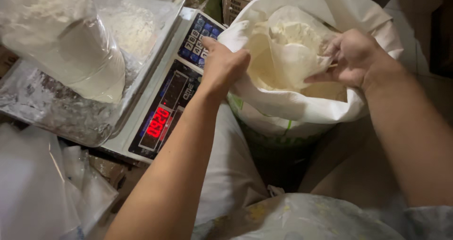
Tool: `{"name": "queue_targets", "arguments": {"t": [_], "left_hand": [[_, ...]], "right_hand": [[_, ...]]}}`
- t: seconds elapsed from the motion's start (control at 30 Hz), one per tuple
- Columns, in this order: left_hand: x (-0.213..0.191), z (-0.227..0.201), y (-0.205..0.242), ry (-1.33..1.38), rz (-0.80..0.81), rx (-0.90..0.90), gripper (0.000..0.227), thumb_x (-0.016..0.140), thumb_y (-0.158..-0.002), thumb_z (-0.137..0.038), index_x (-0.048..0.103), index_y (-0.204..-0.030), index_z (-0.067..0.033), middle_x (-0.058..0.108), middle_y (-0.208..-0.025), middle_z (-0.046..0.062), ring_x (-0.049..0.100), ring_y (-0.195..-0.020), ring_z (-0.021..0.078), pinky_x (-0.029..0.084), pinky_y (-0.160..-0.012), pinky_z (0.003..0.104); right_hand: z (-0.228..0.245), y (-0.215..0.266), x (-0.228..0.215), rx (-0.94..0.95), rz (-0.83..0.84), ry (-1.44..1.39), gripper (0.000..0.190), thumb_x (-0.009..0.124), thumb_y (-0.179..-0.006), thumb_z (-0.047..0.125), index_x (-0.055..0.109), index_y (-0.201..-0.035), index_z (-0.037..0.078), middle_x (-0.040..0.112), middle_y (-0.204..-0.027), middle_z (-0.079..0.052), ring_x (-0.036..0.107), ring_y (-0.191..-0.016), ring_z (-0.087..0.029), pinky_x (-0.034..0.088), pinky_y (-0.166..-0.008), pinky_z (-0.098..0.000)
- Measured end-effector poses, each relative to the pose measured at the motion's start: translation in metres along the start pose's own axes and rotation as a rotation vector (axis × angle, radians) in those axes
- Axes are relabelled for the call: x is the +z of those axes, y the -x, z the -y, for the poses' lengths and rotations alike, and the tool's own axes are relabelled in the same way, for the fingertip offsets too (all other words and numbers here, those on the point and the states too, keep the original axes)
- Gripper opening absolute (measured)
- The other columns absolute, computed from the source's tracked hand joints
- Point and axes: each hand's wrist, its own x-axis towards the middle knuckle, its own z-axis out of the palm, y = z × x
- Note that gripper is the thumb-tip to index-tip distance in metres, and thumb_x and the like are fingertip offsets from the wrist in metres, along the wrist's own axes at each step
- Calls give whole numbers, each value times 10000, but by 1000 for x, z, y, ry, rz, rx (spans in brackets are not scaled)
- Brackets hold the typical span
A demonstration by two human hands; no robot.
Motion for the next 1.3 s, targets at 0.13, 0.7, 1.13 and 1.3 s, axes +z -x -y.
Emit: {"name": "queue_targets", "arguments": {"t": [0.13, 0.7, 1.13, 1.3], "left_hand": [[-3, 15, -5, -2, -69, 133, 622, 547, -765, -171, 266, -1272, 55, 650, -1030, 385, 721, -937, 455, 541, -950, 456], [-18, 16, -2, 60, -164, 28, 674, 653, -753, -222, 311, -1290, 0, 655, -1136, 336, 708, -1047, 414, 535, -960, 429], [-33, 14, -14, -86, -283, 111, 697, 795, -786, -439, 473, -1224, -3, 642, -1186, 252, 630, -1141, 362, 478, -998, 425], [-28, 20, -22, 62, -241, 198, 647, 773, -817, -403, 467, -1222, -1, 641, -1166, 223, 641, -1113, 310, 487, -986, 391]], "right_hand": [[-4, -3, -1, 17, 2, 19, 654, 345, -833, -16, 387, -1485, -33, 522, -1314, -157, 614, -1224, -389, 542, -924, -608], [-9, 0, -4, 62, 23, 84, 521, 422, -862, 47, 512, -1375, 29, 585, -1322, -215, 630, -1186, -397, 575, -945, -590], [-7, 6, 9, 83, -59, 79, 545, 456, -864, 55, 460, -1409, 35, 545, -1336, -238, 617, -1204, -415, 553, -955, -571], [-6, 8, 10, 68, -16, 79, 561, 469, -840, 46, 492, -1401, 37, 558, -1340, -231, 616, -1203, -408, 572, -964, -584]]}}
